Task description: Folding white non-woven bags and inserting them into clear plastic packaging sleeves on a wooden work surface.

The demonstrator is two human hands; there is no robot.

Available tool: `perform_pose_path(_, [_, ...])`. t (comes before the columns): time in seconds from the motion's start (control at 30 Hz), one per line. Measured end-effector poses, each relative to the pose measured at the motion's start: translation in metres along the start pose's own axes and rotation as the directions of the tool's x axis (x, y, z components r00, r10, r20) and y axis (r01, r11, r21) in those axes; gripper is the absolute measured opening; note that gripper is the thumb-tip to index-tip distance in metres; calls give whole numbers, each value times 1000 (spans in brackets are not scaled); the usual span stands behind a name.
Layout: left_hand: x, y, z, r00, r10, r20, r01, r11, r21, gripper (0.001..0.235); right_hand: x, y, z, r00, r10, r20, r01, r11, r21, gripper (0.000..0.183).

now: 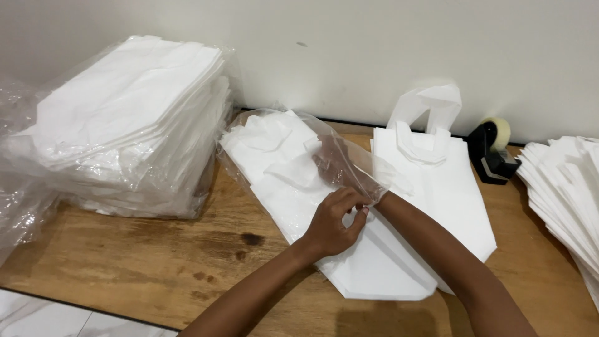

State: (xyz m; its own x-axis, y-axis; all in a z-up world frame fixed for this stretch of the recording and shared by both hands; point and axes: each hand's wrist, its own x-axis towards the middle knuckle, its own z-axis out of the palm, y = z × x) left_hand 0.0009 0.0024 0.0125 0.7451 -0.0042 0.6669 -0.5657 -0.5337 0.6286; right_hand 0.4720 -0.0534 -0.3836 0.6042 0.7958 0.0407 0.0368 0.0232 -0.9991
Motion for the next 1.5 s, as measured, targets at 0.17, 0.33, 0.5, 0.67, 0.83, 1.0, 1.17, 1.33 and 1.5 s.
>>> perform_pose_path(0.17, [0, 1, 0, 1000, 6, -4, -6, 1000, 1, 12, -34, -296, 220, 934, -301, -191, -74, 362, -929, 45])
perform_pose_path(0.33, [-1, 3, -2, 1000, 11, -4, -11, 1000, -2, 12, -9, -332, 254, 946, -256, -201, -58, 475, -878, 38])
perform_pose_path(0.5, [-1, 9, -4, 1000, 13, -22, -13, 1000, -8, 10, -6, -346, 265, 923, -318, -216, -5, 550, -835, 30])
perform_pose_path(0.67, [-2, 7, 0, 998, 48, -34, -50, 997, -54, 13, 24, -326, 265, 857, -430, -284, 48, 614, -788, 28])
perform_pose_path(0.83, [-5, 1, 4, 999, 29, -17, -29, 999, -22, 15, 40, -319, 271, 822, -475, -315, 42, 601, -798, 35])
perform_pose_path(1.0, [-6, 2, 4, 999, 34, -14, -35, 999, -31, 14, 37, -313, 271, 818, -487, -306, 47, 588, -808, 23])
perform_pose_path(1.17, [-6, -1, 6, 998, 54, -33, -55, 998, -25, 13, 23, -312, 261, 865, -477, -156, 169, 570, -804, 42])
perform_pose_path(1.33, [-5, -7, 12, 997, 46, -64, -45, 999, 5, 11, -51, -332, 254, 959, -284, 1, 134, 448, -884, 57])
perform_pose_path(1.5, [-2, -4, 10, 990, 83, -118, -81, 996, 27, 10, -122, -300, 230, 974, -227, 23, 140, 516, -845, 63])
